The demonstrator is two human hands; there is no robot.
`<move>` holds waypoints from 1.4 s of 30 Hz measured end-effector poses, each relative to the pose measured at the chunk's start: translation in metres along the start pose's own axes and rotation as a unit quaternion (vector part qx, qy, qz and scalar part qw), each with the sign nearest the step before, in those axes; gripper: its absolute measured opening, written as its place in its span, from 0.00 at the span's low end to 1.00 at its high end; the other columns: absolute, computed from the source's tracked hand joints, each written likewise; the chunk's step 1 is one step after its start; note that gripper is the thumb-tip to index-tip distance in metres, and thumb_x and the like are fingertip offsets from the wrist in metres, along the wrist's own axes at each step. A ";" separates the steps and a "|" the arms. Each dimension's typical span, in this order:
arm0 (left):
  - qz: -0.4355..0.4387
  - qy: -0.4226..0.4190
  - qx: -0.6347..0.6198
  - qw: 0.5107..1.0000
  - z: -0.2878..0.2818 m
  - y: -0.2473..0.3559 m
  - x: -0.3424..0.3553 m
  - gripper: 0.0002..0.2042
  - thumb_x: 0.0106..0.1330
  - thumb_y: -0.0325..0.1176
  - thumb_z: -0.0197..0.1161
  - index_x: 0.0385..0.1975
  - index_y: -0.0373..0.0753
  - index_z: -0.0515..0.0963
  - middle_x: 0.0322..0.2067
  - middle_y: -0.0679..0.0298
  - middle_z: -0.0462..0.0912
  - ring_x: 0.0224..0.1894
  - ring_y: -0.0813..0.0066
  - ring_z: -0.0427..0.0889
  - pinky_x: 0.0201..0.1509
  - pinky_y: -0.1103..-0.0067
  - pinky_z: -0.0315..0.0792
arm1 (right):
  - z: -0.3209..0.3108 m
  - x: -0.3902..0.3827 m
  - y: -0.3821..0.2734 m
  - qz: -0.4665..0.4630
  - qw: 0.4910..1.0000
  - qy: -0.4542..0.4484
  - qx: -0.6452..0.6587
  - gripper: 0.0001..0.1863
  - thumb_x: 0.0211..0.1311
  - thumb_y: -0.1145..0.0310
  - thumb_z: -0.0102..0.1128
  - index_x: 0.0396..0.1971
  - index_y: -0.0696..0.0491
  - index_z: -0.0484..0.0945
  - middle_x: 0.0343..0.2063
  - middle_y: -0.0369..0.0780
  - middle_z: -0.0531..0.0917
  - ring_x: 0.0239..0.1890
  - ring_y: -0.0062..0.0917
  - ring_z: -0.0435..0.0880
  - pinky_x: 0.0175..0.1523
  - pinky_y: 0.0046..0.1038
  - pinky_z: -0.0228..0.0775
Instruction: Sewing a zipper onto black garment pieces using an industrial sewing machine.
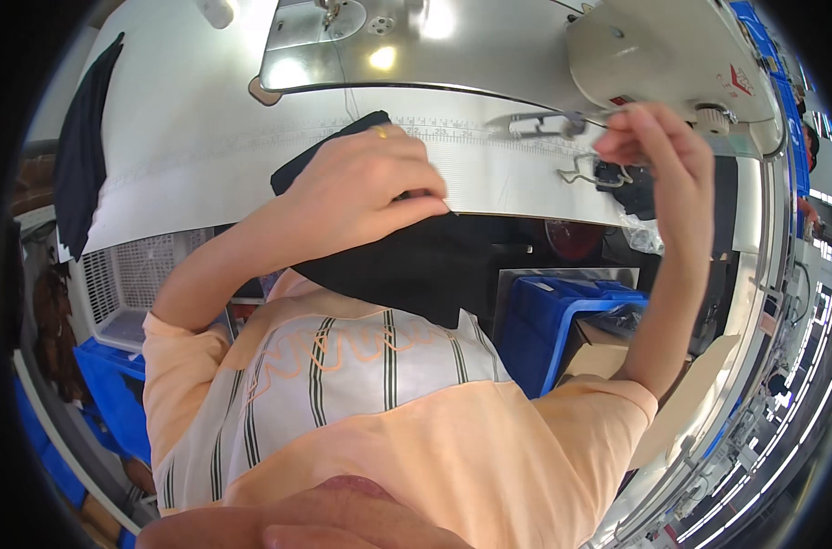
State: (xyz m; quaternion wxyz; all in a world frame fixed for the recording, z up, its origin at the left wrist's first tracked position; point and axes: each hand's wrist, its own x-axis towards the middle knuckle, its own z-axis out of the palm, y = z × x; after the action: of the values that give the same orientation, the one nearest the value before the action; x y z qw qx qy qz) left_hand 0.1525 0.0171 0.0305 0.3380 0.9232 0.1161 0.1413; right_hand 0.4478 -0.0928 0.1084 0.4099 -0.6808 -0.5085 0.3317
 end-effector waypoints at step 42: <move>-0.128 0.243 0.217 0.937 -0.034 -0.042 -0.104 0.05 0.58 0.32 0.67 0.33 0.44 0.80 0.33 0.69 0.83 0.44 0.67 0.80 0.69 0.60 0.50 | 0.165 0.085 0.026 -0.346 0.842 -0.038 -0.412 0.11 0.58 0.60 0.65 0.36 0.48 0.77 0.25 0.37 0.82 0.24 0.33 0.82 0.27 0.34 0.70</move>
State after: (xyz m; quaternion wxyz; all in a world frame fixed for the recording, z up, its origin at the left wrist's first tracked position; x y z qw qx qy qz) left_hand 0.0387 0.0361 0.0084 0.1059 0.8890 0.3399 0.2881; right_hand 0.3381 0.0219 0.0093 0.1598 -0.5533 -0.8162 -0.0468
